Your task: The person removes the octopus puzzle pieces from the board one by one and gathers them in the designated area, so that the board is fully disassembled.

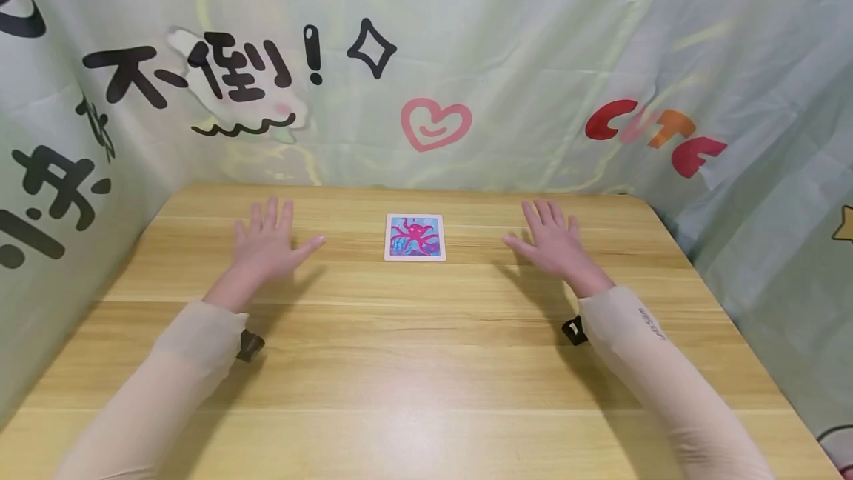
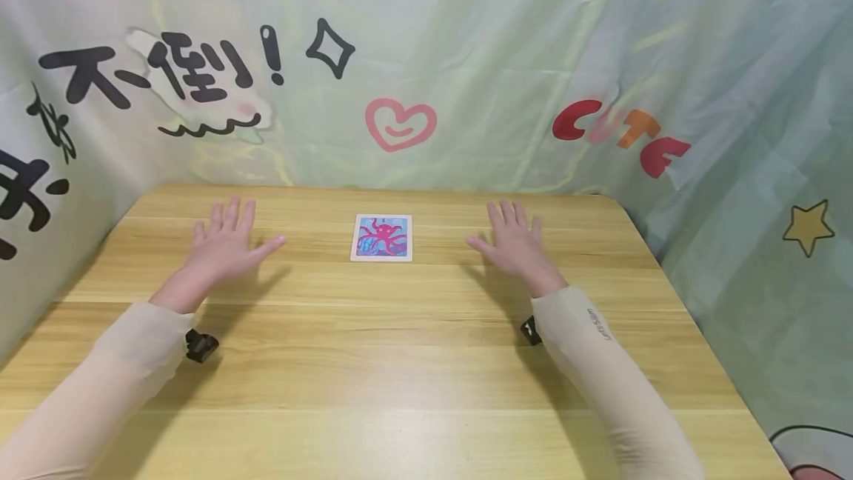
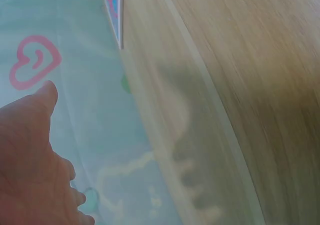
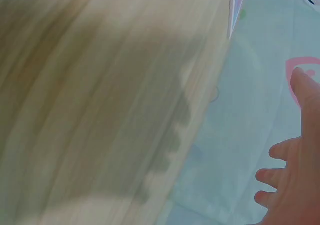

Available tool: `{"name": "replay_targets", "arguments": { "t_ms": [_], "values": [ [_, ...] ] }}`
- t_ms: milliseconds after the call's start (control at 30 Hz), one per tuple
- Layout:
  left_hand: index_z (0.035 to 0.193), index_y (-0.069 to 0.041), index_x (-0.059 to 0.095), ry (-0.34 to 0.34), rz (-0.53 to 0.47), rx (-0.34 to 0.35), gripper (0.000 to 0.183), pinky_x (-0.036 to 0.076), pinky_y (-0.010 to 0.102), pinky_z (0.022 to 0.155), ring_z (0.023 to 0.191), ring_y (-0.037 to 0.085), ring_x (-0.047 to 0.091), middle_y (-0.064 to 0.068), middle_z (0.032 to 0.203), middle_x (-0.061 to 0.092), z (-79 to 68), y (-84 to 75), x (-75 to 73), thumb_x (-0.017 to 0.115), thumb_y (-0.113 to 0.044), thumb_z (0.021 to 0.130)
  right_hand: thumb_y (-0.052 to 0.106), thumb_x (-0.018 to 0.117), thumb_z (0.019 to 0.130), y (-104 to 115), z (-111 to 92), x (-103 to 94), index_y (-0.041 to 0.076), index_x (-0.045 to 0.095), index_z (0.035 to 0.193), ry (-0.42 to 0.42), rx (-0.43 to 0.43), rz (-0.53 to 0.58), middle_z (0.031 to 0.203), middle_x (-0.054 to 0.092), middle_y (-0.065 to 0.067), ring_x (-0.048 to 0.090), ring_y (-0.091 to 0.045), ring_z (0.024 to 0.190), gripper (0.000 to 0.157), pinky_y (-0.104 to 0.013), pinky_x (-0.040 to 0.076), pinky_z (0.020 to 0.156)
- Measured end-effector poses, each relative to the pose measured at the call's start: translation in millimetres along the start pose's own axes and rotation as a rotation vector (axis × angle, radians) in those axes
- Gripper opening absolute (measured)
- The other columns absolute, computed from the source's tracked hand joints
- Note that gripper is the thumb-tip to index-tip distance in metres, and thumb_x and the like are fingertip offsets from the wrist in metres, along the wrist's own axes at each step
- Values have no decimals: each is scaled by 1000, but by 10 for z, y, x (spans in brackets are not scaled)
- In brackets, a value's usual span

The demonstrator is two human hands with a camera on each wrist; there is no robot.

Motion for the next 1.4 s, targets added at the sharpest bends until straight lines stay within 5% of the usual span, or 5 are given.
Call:
{"name": "replay_targets", "arguments": {
  "t_ms": [300, 833, 1400],
  "values": [
    [146, -3, -7, 2, 17, 52, 96, -17, 60, 97, 131, 41, -20, 21, 148, -17, 79, -174, 52, 29, -69, 86, 59, 40, 90, 285, 149, 31, 4, 9, 148, -13, -100, 27, 150, 8, -23, 0, -39, 136, 85, -64, -1, 101],
    [147, -6, -2, 44, -25, 195, 91, -10, 53, 104, 135, 35, -14, 14, 151, -13, 352, -706, 322, 41, -60, 89, 46, 52, 91, 824, 473, 294, 6, 15, 148, 92, -248, 92, 150, 16, -18, 5, -35, 137, 78, -56, 4, 106],
    [145, 3, 14, 126, 27, 346, 79, 9, 50, 108, 137, 36, 5, 20, 150, 8, 547, -940, 587, 51, -42, 92, 36, 64, 86, 922, 645, 568, 0, 32, 142, 217, -237, 122, 146, 28, -16, 15, -36, 135, 73, -49, 13, 108]
  ]
}}
Point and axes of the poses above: each hand's wrist, its own z-axis towards the middle knuckle, its own x-axis out of the palm, y = z × x, the point moved 8 cm from there along z, towards the middle knuckle
